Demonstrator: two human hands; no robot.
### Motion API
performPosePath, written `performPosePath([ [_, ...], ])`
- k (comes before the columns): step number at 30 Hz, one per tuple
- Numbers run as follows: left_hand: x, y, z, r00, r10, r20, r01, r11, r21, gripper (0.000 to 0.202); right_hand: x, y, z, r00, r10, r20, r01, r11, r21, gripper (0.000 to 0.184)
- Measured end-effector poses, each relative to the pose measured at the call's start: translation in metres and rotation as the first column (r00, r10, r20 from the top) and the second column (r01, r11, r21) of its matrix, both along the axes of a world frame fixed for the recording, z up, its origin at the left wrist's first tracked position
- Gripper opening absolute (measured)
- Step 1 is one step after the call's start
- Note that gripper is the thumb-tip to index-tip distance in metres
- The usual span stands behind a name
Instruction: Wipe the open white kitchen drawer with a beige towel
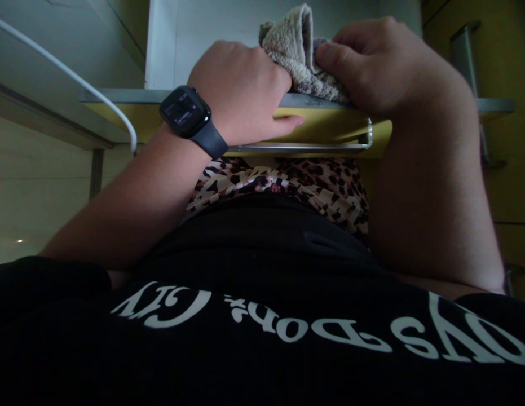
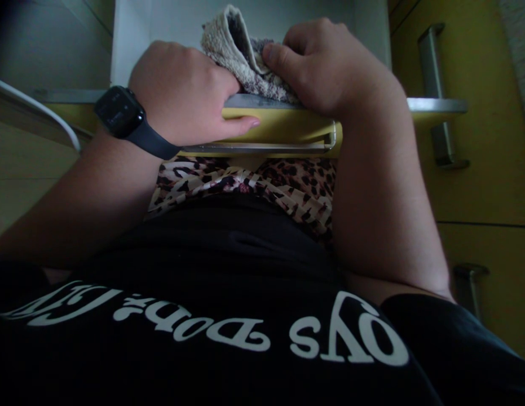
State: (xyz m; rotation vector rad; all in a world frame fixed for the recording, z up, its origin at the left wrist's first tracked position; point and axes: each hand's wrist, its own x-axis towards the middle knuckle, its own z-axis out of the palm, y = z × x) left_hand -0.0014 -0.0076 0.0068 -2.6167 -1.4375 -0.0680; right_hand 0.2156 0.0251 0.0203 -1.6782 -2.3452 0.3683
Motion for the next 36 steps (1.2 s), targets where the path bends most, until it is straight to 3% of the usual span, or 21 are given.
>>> performPosePath([
  [23,0.0006,0.0006,-0.0007,1.000,0.029,-0.010,-0.029,1.000,-0.009,0.075,-0.0001,0.0000,0.0004,1.000,0.006,-0.008,-0.006,1.000,-0.012,0.041],
  [36,-0.0006,0.0005,-0.0005,1.000,-0.024,0.012,0.024,1.000,0.004,0.075,-0.0003,-0.0008,0.0015,1.000,0.015,-0.008,-0.015,1.000,-0.006,0.043],
])
